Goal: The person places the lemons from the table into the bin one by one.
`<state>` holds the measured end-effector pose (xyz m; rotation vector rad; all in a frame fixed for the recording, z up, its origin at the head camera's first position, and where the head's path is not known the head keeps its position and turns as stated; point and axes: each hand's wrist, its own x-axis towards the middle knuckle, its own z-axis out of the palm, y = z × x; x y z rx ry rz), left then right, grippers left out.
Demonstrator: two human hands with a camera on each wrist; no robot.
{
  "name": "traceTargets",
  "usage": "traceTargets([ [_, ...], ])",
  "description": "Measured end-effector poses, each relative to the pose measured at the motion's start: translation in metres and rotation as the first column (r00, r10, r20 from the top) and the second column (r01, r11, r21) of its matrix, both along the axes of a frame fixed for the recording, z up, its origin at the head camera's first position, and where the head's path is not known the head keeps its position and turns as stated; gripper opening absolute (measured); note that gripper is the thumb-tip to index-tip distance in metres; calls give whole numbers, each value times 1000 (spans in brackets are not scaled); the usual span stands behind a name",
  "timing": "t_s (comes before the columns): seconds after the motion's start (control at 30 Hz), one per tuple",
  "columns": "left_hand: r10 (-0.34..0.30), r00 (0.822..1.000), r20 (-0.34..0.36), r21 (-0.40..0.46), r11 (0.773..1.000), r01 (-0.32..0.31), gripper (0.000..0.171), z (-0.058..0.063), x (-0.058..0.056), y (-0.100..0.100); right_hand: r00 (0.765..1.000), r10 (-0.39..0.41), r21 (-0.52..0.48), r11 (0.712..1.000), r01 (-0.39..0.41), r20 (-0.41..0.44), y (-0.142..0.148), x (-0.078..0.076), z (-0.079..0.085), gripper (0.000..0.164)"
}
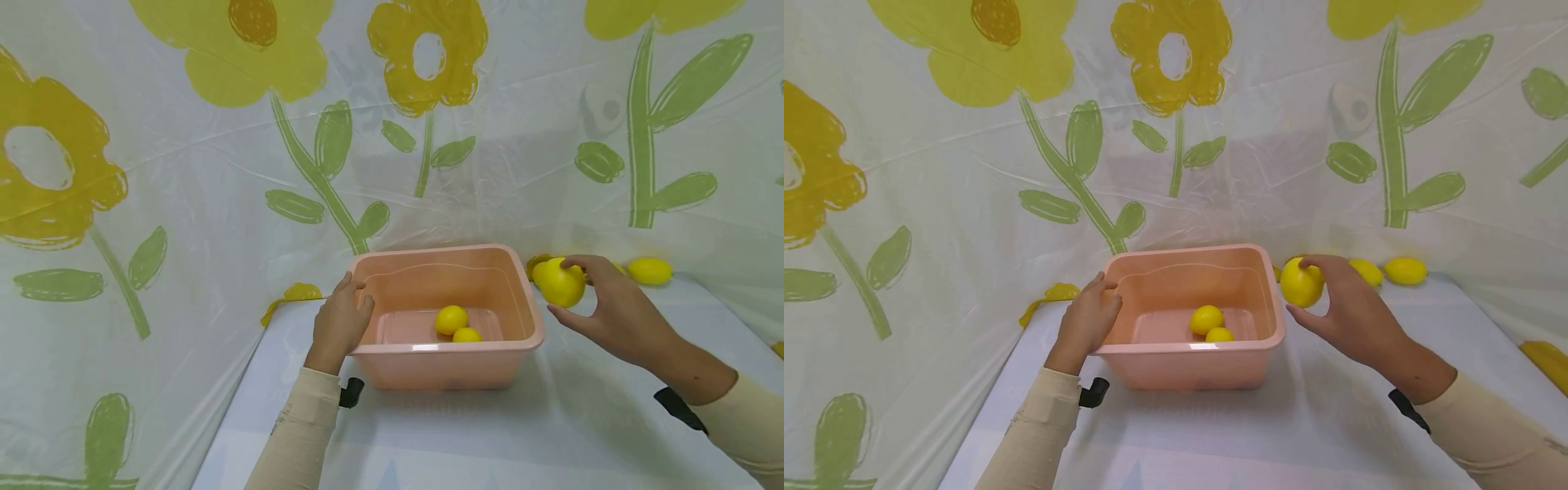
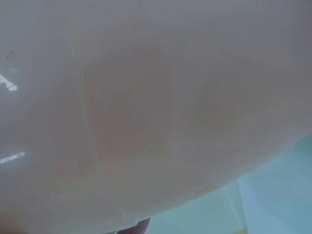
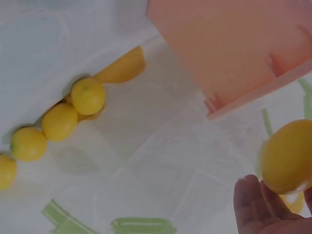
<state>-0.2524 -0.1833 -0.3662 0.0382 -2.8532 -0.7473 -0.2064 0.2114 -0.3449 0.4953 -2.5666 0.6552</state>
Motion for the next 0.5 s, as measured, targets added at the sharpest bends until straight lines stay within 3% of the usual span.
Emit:
traceTargets([
  [0.5,0,1000,-1,12,1000,0,47,-1,-2,-1,995,92,22,996,-92,-28,-33,-7,1,73],
])
